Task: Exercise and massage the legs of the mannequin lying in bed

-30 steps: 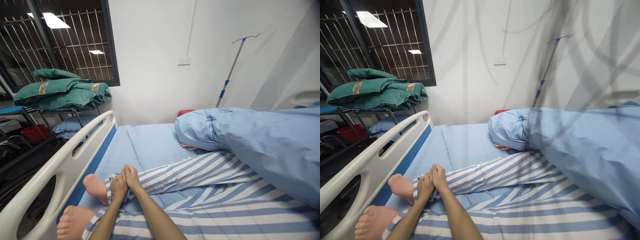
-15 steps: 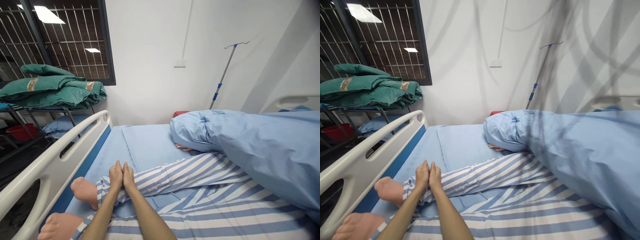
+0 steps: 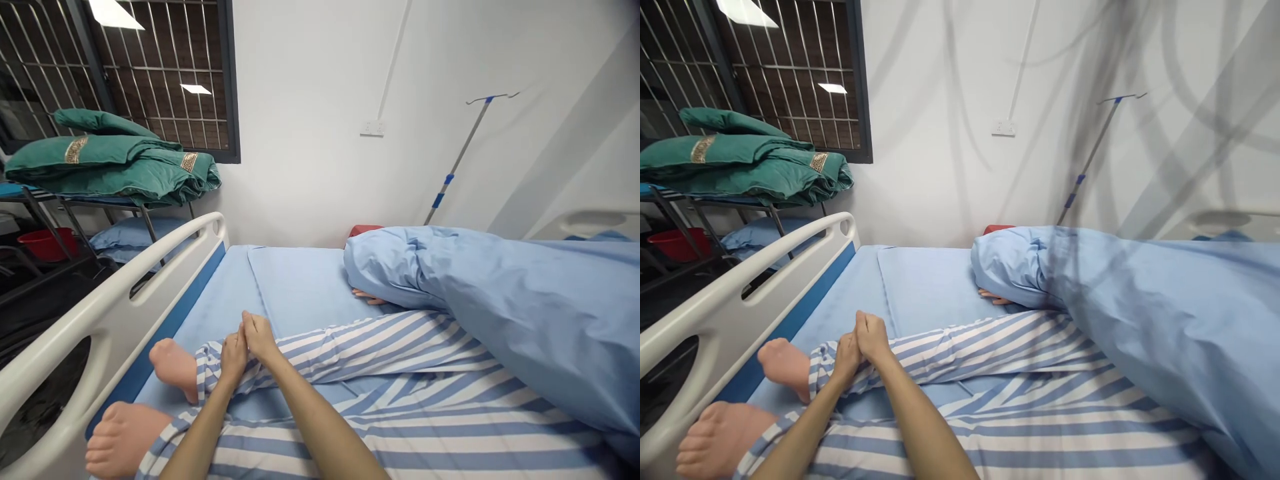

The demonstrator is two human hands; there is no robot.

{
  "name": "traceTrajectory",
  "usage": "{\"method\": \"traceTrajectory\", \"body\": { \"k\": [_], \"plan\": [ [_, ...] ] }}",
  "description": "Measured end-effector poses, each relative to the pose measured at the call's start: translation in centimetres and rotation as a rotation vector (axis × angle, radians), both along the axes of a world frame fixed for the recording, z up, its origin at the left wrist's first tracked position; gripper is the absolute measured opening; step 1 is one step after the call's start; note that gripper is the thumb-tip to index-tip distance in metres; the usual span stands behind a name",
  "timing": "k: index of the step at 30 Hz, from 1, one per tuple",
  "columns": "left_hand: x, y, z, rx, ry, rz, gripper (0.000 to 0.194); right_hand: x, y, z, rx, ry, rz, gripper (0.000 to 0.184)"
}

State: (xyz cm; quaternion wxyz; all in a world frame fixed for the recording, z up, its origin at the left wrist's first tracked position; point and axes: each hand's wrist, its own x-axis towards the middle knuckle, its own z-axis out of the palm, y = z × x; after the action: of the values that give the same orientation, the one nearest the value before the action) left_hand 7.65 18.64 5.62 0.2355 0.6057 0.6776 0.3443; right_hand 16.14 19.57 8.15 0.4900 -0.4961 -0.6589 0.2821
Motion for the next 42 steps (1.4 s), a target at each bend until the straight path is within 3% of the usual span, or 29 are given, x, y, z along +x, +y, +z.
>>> {"method": "traceTrajectory", "body": {
  "k": [6,13,17,22,27,30,34,39,42],
  "plan": [
    [0.6,-0.3,0.0,0.054,-0.101,-0.013,0.055,0.8,-0.4,-2.6,0.003,-0.054,-0.075,0.050],
    [3.7,0.9,3.0,0.193,-0.348,0.035,0.050,1.4,0.3,-2.4,-0.050,0.231,-0.082,0.054],
    [4.3,0.7,1.7,0.152,-0.296,0.120,0.051,1.7,0.5,-2.5,-0.078,0.258,-0.144,0.048],
    [3.7,0.4,-0.8,0.155,-0.125,0.065,0.056,2.0,0.6,-2.1,-0.085,0.228,-0.138,0.045],
    [3.9,0.6,-0.9,0.132,-0.059,0.013,0.055,3.6,0.0,-0.9,-0.024,0.066,-0.003,0.045],
    [3.9,0.4,-0.8,0.135,-0.048,0.013,0.055,4.5,-0.9,-1.4,0.020,0.014,0.037,0.043],
    [4.2,0.2,0.0,0.114,-0.143,-0.029,0.053,4.8,-1.5,-2.4,0.020,0.027,0.003,0.040],
    [6.7,0.7,2.7,0.145,-0.277,0.031,0.051,5.6,-0.6,-2.4,-0.014,0.296,0.006,0.042],
    [8.5,0.9,3.1,0.154,-0.351,0.089,0.050,6.2,-0.1,-2.4,-0.042,0.420,-0.033,0.042]
  ]
}}
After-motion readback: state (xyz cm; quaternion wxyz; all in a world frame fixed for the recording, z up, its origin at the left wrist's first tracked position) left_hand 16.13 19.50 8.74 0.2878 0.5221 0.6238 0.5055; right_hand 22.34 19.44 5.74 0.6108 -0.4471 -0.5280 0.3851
